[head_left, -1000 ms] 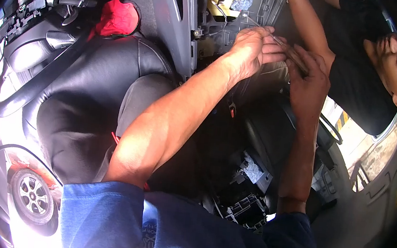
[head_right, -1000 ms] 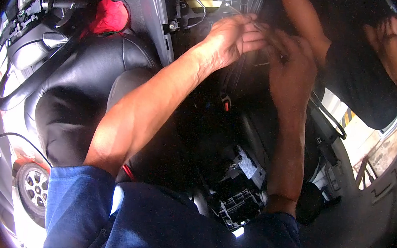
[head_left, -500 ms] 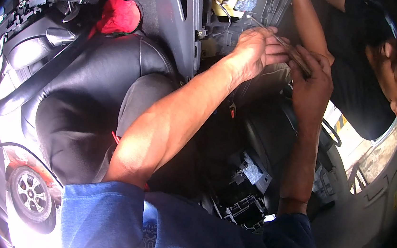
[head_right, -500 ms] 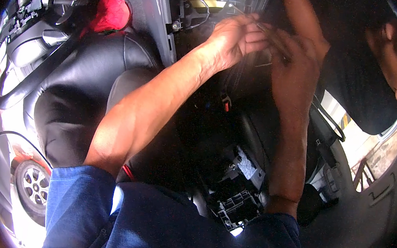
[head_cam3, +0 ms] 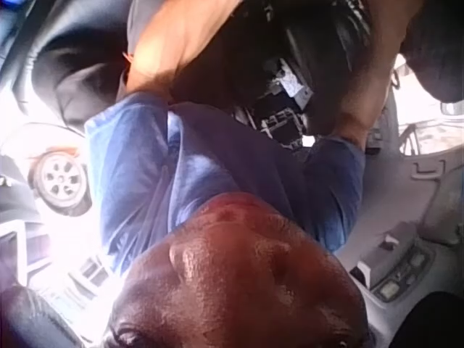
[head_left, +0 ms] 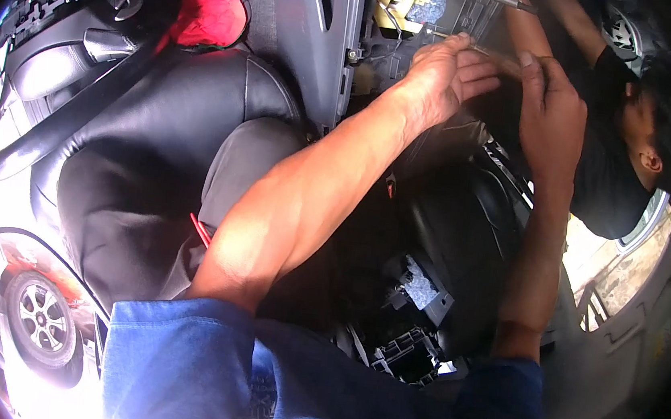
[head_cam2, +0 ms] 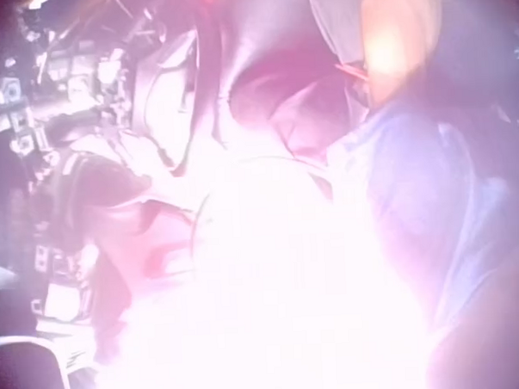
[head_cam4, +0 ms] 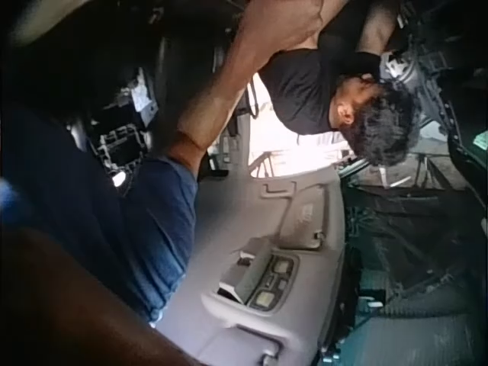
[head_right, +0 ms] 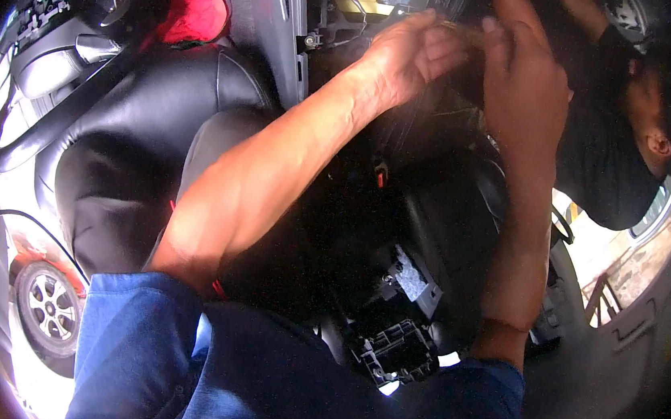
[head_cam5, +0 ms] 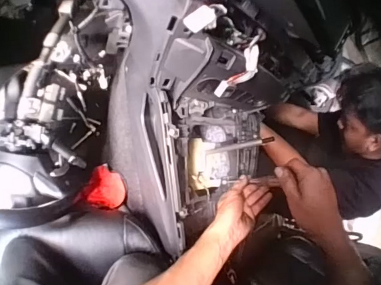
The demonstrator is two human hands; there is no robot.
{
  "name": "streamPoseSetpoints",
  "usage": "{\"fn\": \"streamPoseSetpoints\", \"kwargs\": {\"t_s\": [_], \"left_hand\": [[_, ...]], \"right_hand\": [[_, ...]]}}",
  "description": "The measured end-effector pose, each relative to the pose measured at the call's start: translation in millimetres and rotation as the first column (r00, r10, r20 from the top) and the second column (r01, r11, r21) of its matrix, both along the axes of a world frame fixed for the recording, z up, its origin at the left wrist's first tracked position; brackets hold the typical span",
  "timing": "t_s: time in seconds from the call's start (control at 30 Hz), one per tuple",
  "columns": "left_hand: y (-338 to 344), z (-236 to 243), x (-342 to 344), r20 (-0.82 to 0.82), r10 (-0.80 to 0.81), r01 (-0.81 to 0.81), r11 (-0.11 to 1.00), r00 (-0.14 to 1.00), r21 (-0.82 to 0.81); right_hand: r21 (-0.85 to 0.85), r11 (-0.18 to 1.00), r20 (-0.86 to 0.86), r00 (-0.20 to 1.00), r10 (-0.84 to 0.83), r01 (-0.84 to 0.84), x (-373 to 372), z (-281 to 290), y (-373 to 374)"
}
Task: Repairing or modifying a car's dashboard and wiring from inside the vehicle.
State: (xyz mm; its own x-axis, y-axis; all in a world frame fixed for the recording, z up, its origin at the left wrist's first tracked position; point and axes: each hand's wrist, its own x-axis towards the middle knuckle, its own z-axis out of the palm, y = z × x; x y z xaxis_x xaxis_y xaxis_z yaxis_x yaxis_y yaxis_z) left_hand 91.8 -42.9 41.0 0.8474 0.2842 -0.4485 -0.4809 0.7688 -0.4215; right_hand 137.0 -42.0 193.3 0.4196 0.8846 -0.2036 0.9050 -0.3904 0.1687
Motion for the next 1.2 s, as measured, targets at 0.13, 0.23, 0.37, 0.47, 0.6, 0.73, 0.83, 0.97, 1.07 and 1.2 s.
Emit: {"fn": "streamPoseSetpoints", "kwargs": {"t_s": [0.13, 0.23, 0.37, 0.47, 0.6, 0.73, 0.83, 0.97, 1.07, 1.2], "left_hand": [[-3, 3, 8, -0.031, -0.039, 0.04, 0.999, 0.999, 0.026], [-5, 5, 9, -0.09, -0.059, 0.061, 0.998, 0.994, 0.022], [-1, 2, 6, -0.068, -0.065, 0.064, 0.998, 0.996, -0.017], [-1, -8, 6, -0.03, -0.074, 0.072, 0.996, 0.997, -0.058], [2, -5, 6, -0.142, -0.142, 0.147, 0.989, 0.98, 0.03], [4, 0, 8, -0.12, -0.171, 0.174, 0.985, 0.978, 0.017], [3, -12, -3, 0.076, -0.115, 0.116, 0.993, 0.99, -0.011], [-4, -8, -48, -0.028, -0.421, 0.404, 0.846, 0.906, 0.346], [-19, -1, -100, -0.165, -0.624, 0.591, 0.573, 0.764, 0.567], [-45, -7, -161, -0.265, -0.784, 0.681, 0.256, 0.561, 0.686]], "right_hand": [[-0.003, 1.0, -0.007, 1.0, -0.007, 0.007, 13, -5, -10], [0.024, 0.914, 0.042, 0.913, 0.405, -0.406, 16, -4, -17], [0.006, 1.0, -0.131, 0.991, 0.028, -0.028, 14, -2, -11], [-0.021, 0.999, 0.043, 0.999, -0.028, 0.029, 11, -11, -4], [-0.084, 0.987, -0.035, 0.991, 0.131, -0.133, 13, 1, -4], [0.012, 1.0, 0.137, 0.99, 0.015, -0.017, 20, -11, -8], [-0.037, 0.993, 0.101, 0.989, -0.112, 0.116, 11, -13, -8], [-0.03, 1.0, -0.101, 0.995, 0.004, -0.007, 10, -10, -21], [-0.003, 1.0, -0.193, 0.981, -0.031, 0.031, 11, -7, -15], [-0.027, 0.999, -0.186, 0.982, 0.017, -0.023, -2, -3, -5]]}}
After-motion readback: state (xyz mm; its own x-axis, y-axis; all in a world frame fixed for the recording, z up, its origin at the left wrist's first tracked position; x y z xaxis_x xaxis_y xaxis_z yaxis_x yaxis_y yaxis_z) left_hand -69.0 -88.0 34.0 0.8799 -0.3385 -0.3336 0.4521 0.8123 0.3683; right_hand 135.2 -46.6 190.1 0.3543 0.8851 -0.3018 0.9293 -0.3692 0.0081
